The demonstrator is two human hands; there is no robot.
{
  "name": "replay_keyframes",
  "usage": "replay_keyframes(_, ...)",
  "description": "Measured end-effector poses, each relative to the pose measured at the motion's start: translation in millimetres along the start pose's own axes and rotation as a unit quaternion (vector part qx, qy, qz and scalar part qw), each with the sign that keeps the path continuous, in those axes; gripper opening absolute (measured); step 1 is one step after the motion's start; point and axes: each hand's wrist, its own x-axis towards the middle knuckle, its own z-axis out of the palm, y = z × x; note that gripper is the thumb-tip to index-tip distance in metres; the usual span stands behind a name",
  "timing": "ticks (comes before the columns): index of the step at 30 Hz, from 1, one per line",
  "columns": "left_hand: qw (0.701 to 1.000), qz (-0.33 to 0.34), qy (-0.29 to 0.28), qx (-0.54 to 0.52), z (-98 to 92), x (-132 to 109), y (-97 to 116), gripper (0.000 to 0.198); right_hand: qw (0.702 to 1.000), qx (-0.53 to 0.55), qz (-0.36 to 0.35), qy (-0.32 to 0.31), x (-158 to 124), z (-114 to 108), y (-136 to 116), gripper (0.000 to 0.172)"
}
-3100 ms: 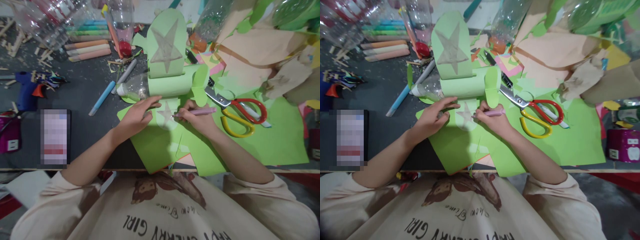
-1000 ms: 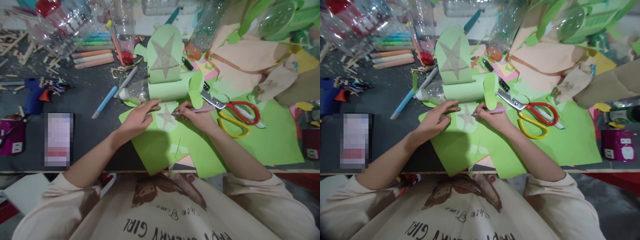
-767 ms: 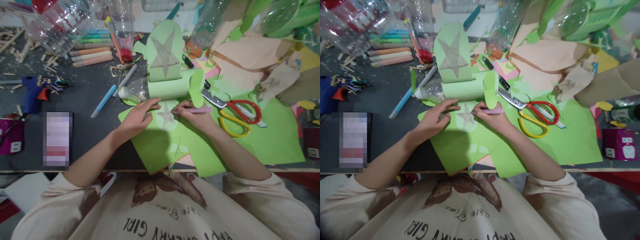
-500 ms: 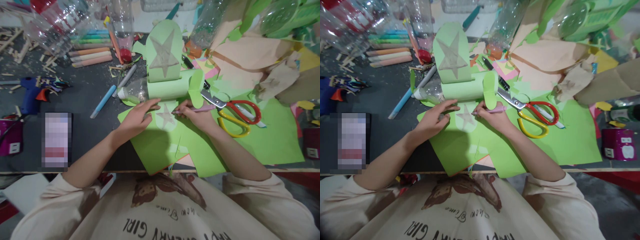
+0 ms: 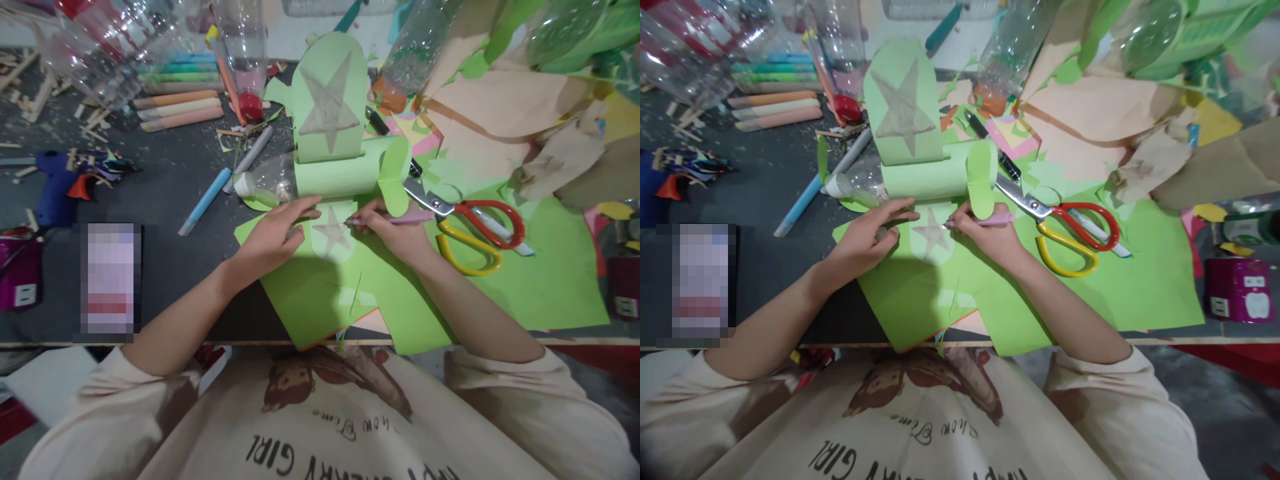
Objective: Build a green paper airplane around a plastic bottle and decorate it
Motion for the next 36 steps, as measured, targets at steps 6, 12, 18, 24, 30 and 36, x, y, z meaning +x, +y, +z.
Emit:
replay_keyframes(6,1.000,0.001,0.002,-0.005,0.0,-0.5,-0.1,0.057,0.999,-0.045,-0.018,-0.022,-0.1,-1.2,0.2,0.016)
replay_keyframes(12,1.000,0.003,0.006,-0.005,-0.1,-1.3,-0.2,0.057,0.999,-0.036,-0.010,-0.003,0.0,-1.1,-2.3,0.015)
replay_keyframes(18,1.000,0.000,0.004,-0.005,0.2,-1.1,-1.8,0.058,0.999,-0.036,-0.001,-0.005,0.1,-2.0,-3.3,0.015)
replay_keyframes(24,1.000,-0.006,-0.001,-0.009,0.2,-0.4,-1.6,0.057,0.999,-0.037,-0.023,0.000,-0.4,-1.6,-4.7,0.017)
replay_keyframes(30,1.000,0.001,0.003,-0.008,0.5,-1.2,-1.9,0.058,0.999,-0.043,-0.011,0.008,-0.5,-1.2,-4.9,0.015)
replay_keyframes(36,1.000,-0.006,0.005,-0.015,0.4,-1.5,-1.0,0.058,0.998,-0.057,-0.007,0.024,-0.8,-0.5,-8.2,0.017)
